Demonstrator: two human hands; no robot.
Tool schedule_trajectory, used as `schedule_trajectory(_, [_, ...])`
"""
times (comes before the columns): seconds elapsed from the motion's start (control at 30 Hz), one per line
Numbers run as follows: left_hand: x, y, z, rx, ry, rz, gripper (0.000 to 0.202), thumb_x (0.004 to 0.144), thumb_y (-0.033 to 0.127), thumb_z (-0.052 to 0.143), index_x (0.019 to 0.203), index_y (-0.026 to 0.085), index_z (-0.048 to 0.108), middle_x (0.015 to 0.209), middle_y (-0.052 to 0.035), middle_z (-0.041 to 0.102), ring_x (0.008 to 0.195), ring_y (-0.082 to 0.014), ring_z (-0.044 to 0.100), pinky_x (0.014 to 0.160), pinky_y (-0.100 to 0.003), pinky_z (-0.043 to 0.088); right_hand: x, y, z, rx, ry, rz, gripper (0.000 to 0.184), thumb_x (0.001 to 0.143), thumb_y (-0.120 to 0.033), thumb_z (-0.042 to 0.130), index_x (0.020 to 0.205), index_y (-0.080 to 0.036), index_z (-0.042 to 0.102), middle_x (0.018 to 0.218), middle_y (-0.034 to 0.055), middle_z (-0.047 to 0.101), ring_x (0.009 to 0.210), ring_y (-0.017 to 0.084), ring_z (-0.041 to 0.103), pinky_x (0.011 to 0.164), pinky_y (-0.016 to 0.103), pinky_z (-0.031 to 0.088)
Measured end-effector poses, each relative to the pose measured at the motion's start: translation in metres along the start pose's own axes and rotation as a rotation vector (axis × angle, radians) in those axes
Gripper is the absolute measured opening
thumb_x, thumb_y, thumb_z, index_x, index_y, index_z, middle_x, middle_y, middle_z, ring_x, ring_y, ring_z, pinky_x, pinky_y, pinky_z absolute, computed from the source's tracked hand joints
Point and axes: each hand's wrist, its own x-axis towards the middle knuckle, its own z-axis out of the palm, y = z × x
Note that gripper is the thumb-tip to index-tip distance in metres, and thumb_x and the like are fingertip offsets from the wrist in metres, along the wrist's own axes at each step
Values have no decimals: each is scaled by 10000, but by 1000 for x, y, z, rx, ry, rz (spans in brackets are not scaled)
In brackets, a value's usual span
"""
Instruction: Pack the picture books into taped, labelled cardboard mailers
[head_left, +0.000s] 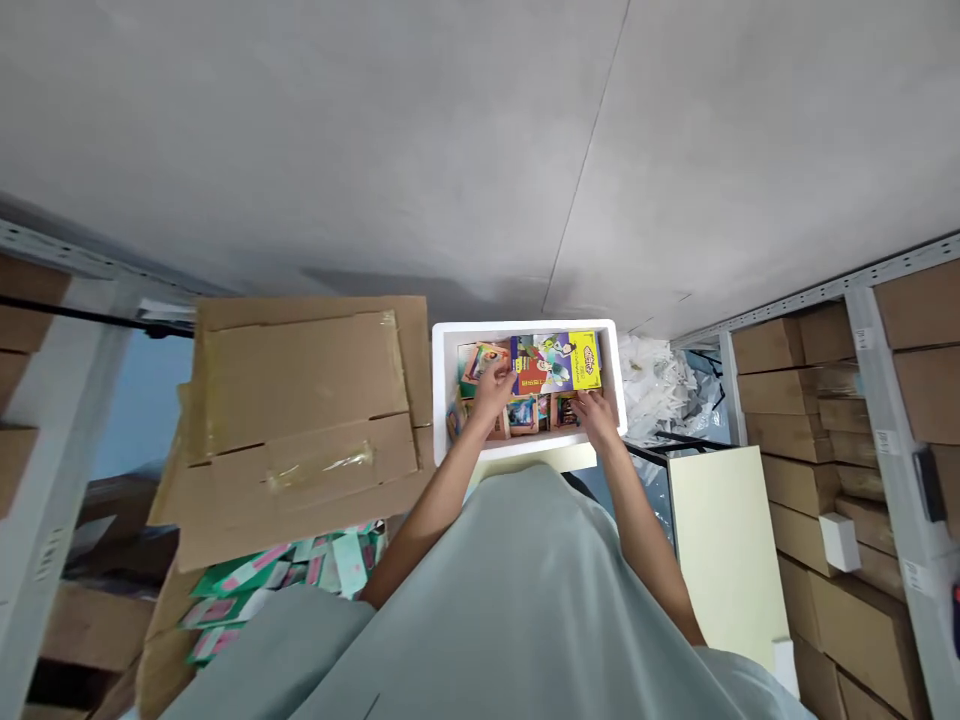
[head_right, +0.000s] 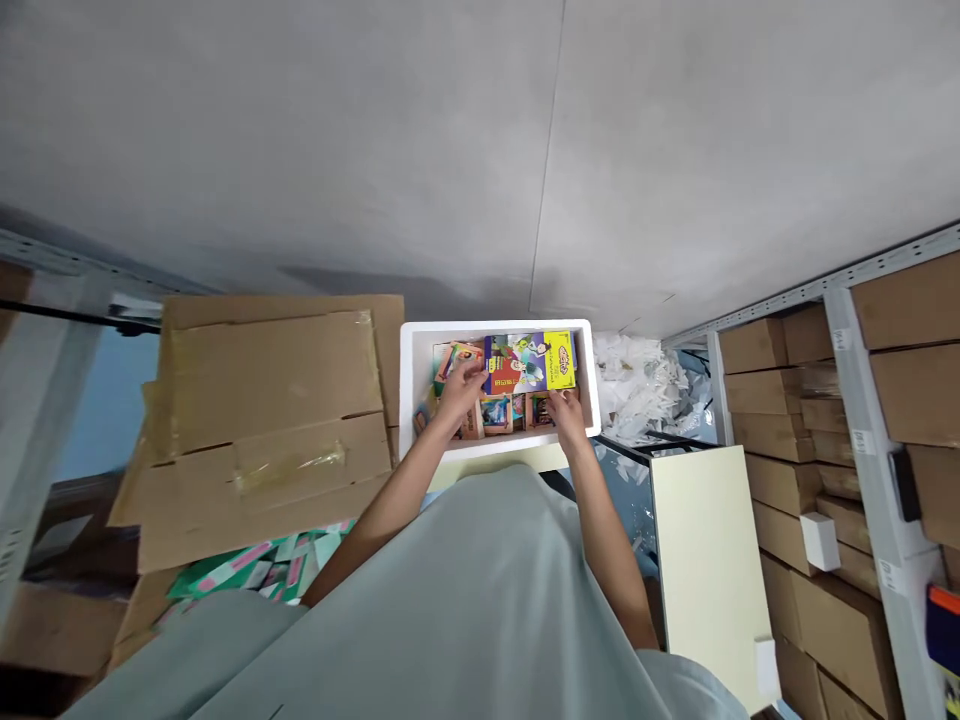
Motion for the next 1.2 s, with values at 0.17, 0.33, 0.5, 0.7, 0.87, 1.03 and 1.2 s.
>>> schedule_trajectory(0.17, [14, 10, 3, -17, -103, -43, 330, 750, 335, 923, 978, 175, 746, 1116, -168, 812, 1071, -389, 776, 936, -559, 646, 9, -1, 32, 37, 61, 5, 370, 810, -493, 819, 1045, -252, 665, 1051, 60, 813, 993, 242, 799, 932, 389, 668])
schedule_trajectory(0.33, [-9, 9, 6, -57, -191, -51, 305, 761, 376, 902, 912, 169, 738, 983, -133, 809, 922, -325, 792, 877, -517, 663, -1, 3, 40, 48, 171, -12, 401, 770, -497, 868, 969, -231, 642, 880, 38, 783, 862, 244, 785, 810, 382, 665])
schedule_trajectory(0.5, [-50, 1, -4, -84, -225, -15, 506, 696, 514, 950, 993, 188, 702, 1047, -122, 813, 1018, -302, 790, 944, -456, 648, -35, -6, 23, 75, 151, -82, 502, 725, -618, 907, 858, -248, 596, 879, 42, 782, 927, 268, 797, 837, 391, 660])
schedule_trajectory(0.7, [-101, -2, -12, -225, -446, -87, 670, 746, 638, 931, 1207, 195, 732, 1309, -159, 793, 1235, -341, 762, 1057, -492, 627, -111, -15, -30, 71, 154, -215, 556, 767, -721, 876, 975, -240, 691, 945, 43, 791, 866, 239, 767, 824, 388, 653])
schedule_trajectory(0.87, [-120, 15, 19, -177, -521, -43, 749, 783, 654, 909, 1370, 221, 742, 1441, -163, 749, 1353, -344, 709, 1168, -491, 563, -169, -15, -89, 136, 231, -253, 547, 802, -729, 861, 1036, -246, 753, 1041, 75, 833, 922, 288, 781, 806, 414, 654])
schedule_trajectory(1.03, [-155, 29, 89, -53, -824, -83, 739, 800, 736, 863, 1287, 184, 811, 1352, -185, 790, 1198, -337, 771, 936, -388, 637, -220, -4, -165, 189, 274, -312, 573, 801, -786, 832, 1012, -256, 767, 1091, 95, 845, 949, 319, 785, 818, 424, 637])
schedule_trajectory(1.2, [-236, 7, 187, 93, -1106, -204, 658, 724, 639, 972, 1123, 133, 836, 1139, -164, 849, 1073, -317, 808, 840, -326, 634, -277, 37, -260, 293, 368, -389, 523, 826, -756, 845, 964, -258, 762, 1029, 63, 834, 903, 264, 764, 790, 353, 595])
